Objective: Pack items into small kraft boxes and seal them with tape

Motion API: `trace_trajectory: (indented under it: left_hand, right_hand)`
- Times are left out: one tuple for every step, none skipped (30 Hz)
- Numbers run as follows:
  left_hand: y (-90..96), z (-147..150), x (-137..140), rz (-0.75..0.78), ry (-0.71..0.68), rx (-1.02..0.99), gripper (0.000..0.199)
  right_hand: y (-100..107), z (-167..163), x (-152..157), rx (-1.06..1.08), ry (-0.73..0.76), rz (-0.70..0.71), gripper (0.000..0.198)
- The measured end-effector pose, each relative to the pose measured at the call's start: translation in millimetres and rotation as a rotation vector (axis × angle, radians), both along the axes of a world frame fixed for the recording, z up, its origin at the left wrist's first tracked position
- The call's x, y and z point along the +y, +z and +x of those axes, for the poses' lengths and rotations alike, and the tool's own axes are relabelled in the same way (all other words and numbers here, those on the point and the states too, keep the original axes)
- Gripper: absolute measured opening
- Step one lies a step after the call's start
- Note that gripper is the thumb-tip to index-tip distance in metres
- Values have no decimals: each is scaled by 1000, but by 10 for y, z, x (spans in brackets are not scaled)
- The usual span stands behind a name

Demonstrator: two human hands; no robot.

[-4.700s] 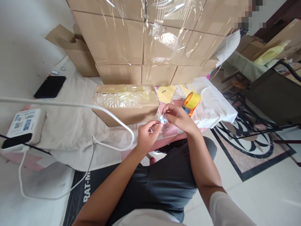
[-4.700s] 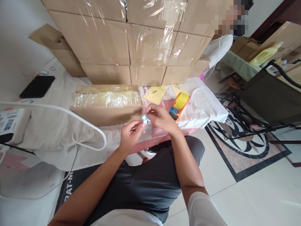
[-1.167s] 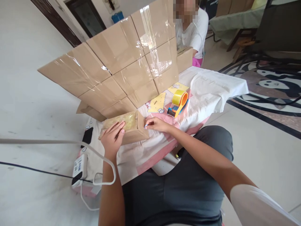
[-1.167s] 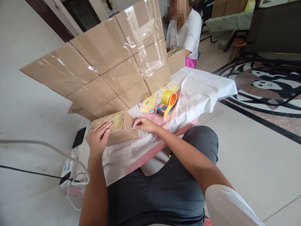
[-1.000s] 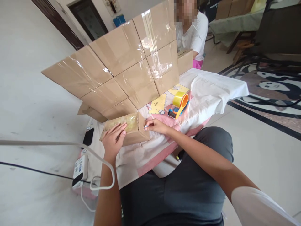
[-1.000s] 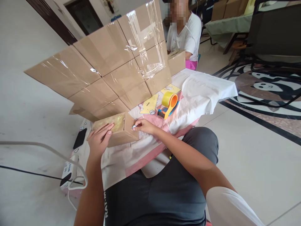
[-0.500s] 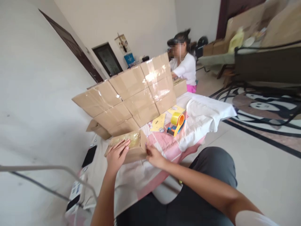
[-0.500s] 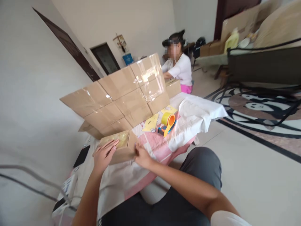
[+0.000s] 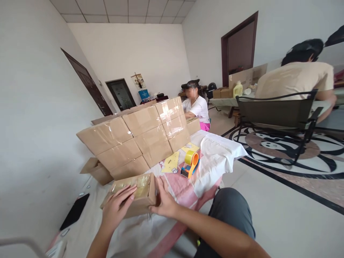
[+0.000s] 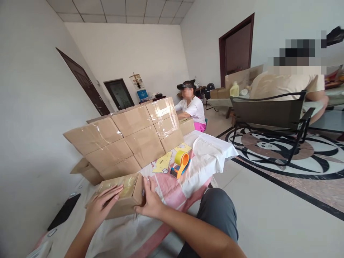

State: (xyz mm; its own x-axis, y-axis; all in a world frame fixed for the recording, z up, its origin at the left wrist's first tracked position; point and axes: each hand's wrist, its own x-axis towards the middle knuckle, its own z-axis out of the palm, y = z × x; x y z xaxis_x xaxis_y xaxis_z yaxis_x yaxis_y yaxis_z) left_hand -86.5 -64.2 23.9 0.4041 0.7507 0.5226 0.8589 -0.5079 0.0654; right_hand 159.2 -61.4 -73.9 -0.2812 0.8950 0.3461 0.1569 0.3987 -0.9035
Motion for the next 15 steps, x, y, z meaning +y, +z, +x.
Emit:
trace_trajectory:
  left_hand:
    - [-8,-13,-5,7,-10,-7,34]
    - [-17,-25,-6,17,-17,-12,33]
    - [-28,-36,-3,26,-22,-15,33]
    - [-39,-45,4,32,-23,-14,33]
    - [-49,-51,12,36,-23,-11,33]
    - [-59,-55,18,36,-24,-8,34]
    - [-66,-55,20,36,-24,-4,35]
    - [-73,-51,14,40,-26,0,35]
    - [-78,-42,-3,51,-25,3,36]
    - [-85,-28,-32,73,-21,3,36]
    - [-94,-9,-74,104,-10,1,35]
    - [-106,16,-127,146,8,-7,34]
    - [-123,44,-189,192,32,-22,34]
    - [-146,75,-256,240,62,-46,35]
    - [-173,105,-325,287,92,-77,36]
  right_hand:
    - [74,77,25,-29,55,-2,148]
    - [142,146,52,-52,104,8,152]
    - [200,202,81,-66,130,22,153]
    - [246,245,109,-74,133,37,153]
    - [280,274,137,-84,123,49,153]
    - [301,291,160,-102,112,58,153]
    - [313,298,178,-124,103,70,153]
    - [318,297,189,-143,95,86,154]
    - [319,291,192,-154,84,105,154]
    - [319,284,188,-159,72,126,153]
    - [320,278,178,-159,61,147,152]
    - [323,275,164,-151,43,162,150]
    - [328,278,149,-133,18,167,148]
    - [337,286,135,-108,-9,161,146]
    - [350,301,124,-82,-33,150,143]
